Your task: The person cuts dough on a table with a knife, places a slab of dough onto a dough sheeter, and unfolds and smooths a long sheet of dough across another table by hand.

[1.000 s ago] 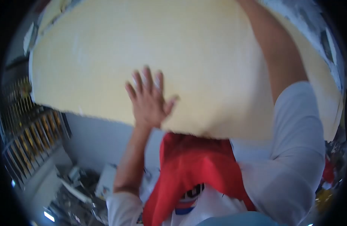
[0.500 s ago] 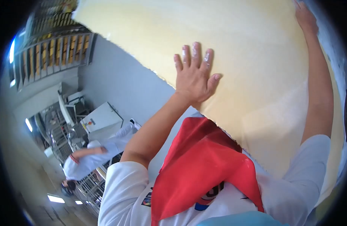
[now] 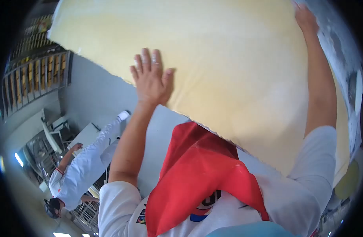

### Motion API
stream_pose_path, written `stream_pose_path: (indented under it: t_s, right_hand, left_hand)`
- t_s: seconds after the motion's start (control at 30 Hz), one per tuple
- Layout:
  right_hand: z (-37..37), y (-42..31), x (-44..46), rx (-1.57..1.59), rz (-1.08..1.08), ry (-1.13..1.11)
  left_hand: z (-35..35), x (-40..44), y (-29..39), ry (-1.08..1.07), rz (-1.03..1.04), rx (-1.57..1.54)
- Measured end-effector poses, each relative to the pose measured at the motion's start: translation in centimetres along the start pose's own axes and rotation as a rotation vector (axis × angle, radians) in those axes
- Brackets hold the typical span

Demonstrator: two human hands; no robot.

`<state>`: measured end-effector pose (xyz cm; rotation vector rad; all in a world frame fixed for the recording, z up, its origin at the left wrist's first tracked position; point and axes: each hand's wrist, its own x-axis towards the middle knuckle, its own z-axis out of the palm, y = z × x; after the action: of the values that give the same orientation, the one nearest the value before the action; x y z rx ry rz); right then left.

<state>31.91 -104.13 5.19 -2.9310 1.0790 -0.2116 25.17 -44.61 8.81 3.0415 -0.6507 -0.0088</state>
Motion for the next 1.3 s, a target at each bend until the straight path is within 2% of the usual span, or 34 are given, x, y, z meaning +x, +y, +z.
stream_pose_path:
  t_s: [0.1,0.13,0.2,0.23,0.3,0.33,0.4,0.47,0.57,0.67,0.73,0.77,0.83,0.9,0.93,1.0,1.03,1.1,1.17,1.3]
  right_hand:
    - [-4.6,2.4,-3.9,0.044,-0.062,0.062]
    - [-3.8,6.5,-2.9,0.03,-0.047,0.076]
    - [-1.0,14.7,1.9,-0.079,-0.209,-0.253]
    - [-1.7,15.6,1.0,-0.098,-0.191,-0.254]
    - [-2.8,16.1,-1.0,-0.049,-0.317,-0.291]
    - [-2.7,16.0,-2.0,-0.058,-0.32,-0.285]
    - [-2.3,14.4,-5.3,0.035,-0.19,-0.067]
    - [-5.4,10.1,-8.3,-0.08,-0.061,-0.088]
    - [-5.5,10.3,-5.4,0.127,0.02,0.054]
    - [-4.9,12.0,-3.6,0.115,-0.032,-0.07]
    - [-6.7,15.3,-6.0,0.111,-0.008,-0.083]
    - [-8.4,17.4,-7.9,0.072,-0.073,-0.172]
    - [-10.0,21.3,-9.1,0.051,-0.152,-0.242]
    - [-9.7,24.8,-9.1,0.09,-0.334,-0.417]
    - [-9.1,25.2,-9.9,0.104,-0.336,-0.417]
    - [-7.3,25.5,-11.3,0.303,-0.253,-0.2]
    - [-6.2,25.4,-11.4,0.307,-0.245,-0.219]
    - [-3.2,25.1,-10.4,0.212,-0.187,0.062]
    - [-2.5,26.4,-7.2,0.201,-0.048,0.053]
    - [-5.2,28.3,-6.4,0.21,-0.132,-0.004]
  left_hand:
    - [0.8,-1.9,2.2,0.02,-0.032,-0.001]
    - [1.4,-3.0,3.4,0.04,-0.068,-0.059]
    - [-0.4,-3.8,8.2,-0.001,0.001,-0.047]
    - [-1.1,-4.7,10.6,-0.031,0.053,-0.014]
    - [-1.8,-6.1,13.5,-0.061,0.172,-0.092]
    - [-2.2,-6.0,13.6,-0.066,0.143,-0.145]
    - [-1.8,-6.7,13.3,-0.047,0.166,-0.108]
    - [-2.6,-6.2,13.7,-0.075,0.158,-0.065]
    - [-2.0,-6.6,14.3,-0.048,0.141,0.013]
    - [-0.9,-7.1,14.8,0.027,0.156,-0.008]
    - [0.1,-8.2,17.0,0.029,0.012,-0.01]
    - [0.8,-9.2,18.6,0.019,-0.093,-0.03]
    - [2.1,-12.2,24.1,-0.03,-0.069,0.065]
    - [1.0,-14.8,31.2,-0.127,-0.046,0.064]
    - [1.7,-16.0,33.4,-0.098,-0.033,0.067]
    - [2.0,-16.5,35.1,-0.088,-0.014,0.073]
    - [2.1,-16.3,35.1,-0.062,-0.006,0.083]
    - [1.9,-16.3,35.0,-0.07,-0.002,0.11]
    - [1.6,-16.4,34.8,-0.038,0.047,0.086]
    - [1.3,-16.6,34.8,-0.048,0.011,0.052]
